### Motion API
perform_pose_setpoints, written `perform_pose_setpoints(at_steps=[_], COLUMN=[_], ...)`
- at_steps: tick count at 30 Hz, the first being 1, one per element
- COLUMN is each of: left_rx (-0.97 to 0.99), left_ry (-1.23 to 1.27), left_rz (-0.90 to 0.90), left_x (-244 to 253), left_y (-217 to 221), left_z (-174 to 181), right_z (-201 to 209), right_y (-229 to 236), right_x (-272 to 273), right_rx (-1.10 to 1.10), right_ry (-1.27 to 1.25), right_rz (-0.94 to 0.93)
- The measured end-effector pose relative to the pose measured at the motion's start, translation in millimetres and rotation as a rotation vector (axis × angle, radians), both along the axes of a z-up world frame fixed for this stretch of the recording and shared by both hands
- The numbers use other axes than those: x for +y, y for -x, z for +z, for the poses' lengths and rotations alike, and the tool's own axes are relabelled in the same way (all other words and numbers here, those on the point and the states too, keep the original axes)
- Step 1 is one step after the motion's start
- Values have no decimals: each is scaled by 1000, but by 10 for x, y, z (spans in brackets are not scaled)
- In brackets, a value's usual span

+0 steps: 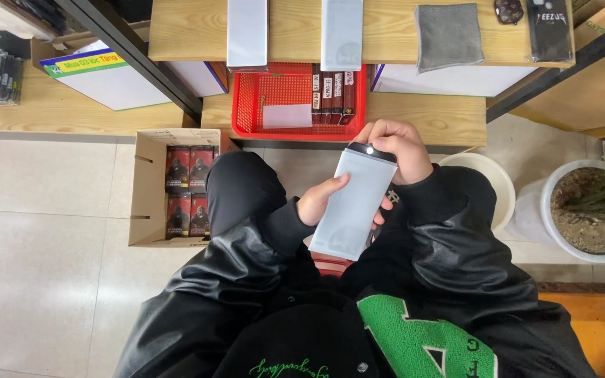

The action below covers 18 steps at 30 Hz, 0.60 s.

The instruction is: The person sits on the floor and repeatedly takes black rectangular items from a red basket, places them into white paper sleeves, and arranges the packaged items on a low wooden table.

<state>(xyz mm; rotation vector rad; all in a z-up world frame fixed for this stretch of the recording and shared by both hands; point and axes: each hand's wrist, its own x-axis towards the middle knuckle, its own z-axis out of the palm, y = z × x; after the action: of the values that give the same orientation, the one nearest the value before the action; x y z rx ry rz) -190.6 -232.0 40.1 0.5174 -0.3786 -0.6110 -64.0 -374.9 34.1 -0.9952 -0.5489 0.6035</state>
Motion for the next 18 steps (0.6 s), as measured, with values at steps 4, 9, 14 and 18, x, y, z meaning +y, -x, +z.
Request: perform_pose_setpoints(at_steps=[4, 9, 14, 18], left_rx=[18, 70, 96, 77], left_ry=[3, 32, 154, 160], left_rz=[-1, 2, -75, -35], left_x=[1, 24, 114, 143], left_y=[3, -52, -208, -438], left_z=[12, 33, 103, 179], right_z=[67, 394, 691, 612], right_y=[-90, -271, -156, -626], right_x=[40, 198, 409, 494], right_rx=[-32, 162, 276, 346], right_ry=[39, 7, -183, -252], right_rz=[-37, -204, 90, 34])
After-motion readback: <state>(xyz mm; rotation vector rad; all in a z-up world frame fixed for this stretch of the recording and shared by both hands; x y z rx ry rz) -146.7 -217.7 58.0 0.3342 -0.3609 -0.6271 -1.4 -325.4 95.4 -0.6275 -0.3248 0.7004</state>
